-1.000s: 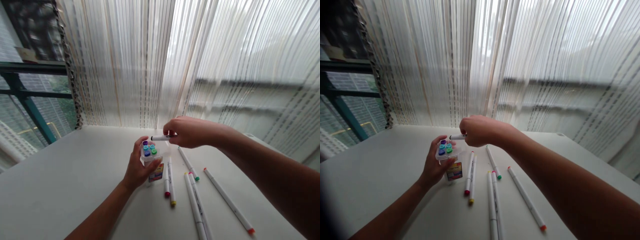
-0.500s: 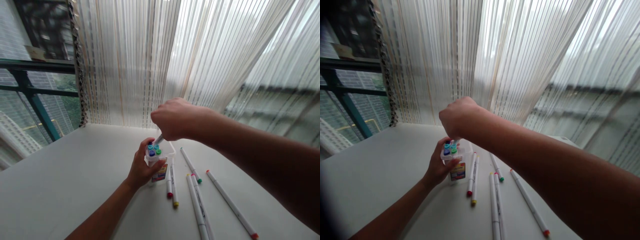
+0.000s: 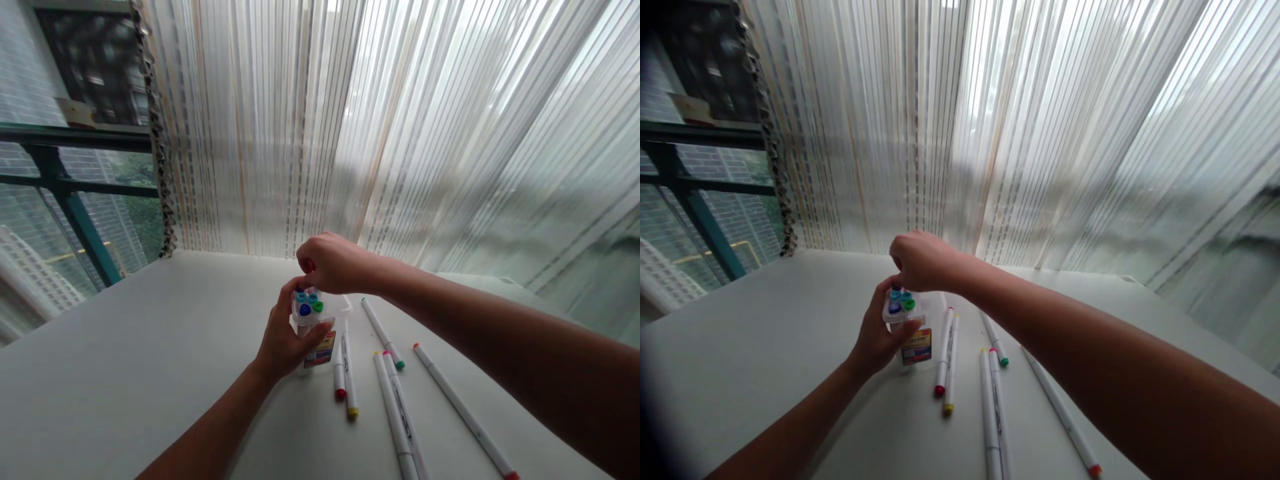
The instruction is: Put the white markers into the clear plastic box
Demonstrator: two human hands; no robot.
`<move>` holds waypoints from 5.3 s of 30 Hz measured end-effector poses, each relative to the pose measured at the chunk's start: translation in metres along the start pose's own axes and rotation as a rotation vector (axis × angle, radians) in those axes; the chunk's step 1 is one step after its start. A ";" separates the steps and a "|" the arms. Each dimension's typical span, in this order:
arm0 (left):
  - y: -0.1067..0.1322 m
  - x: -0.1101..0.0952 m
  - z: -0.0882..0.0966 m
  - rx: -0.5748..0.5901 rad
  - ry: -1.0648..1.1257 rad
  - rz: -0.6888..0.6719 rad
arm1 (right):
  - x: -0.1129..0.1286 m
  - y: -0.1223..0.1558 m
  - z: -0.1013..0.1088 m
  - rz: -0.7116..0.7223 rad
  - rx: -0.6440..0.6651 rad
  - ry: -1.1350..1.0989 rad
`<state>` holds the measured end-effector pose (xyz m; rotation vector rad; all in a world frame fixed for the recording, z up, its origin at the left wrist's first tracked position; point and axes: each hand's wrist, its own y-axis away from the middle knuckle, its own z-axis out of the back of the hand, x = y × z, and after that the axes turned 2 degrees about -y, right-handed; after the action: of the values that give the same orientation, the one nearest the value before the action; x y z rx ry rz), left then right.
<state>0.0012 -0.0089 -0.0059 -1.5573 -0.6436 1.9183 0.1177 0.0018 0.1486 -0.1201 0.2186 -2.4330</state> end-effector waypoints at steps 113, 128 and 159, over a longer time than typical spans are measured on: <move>0.001 0.007 0.002 -0.043 0.127 -0.077 | -0.086 0.146 -0.123 -0.791 0.219 0.168; 0.001 0.008 0.002 -0.040 0.161 -0.088 | -0.053 0.149 -0.100 -0.629 0.515 0.019; -0.001 0.005 0.001 -0.040 0.168 -0.081 | -0.080 0.141 -0.118 -0.848 0.340 0.098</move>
<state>-0.0001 -0.0046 -0.0091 -1.6703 -0.6644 1.7040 0.2512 -0.0380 0.0033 0.0801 -0.2675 -3.2765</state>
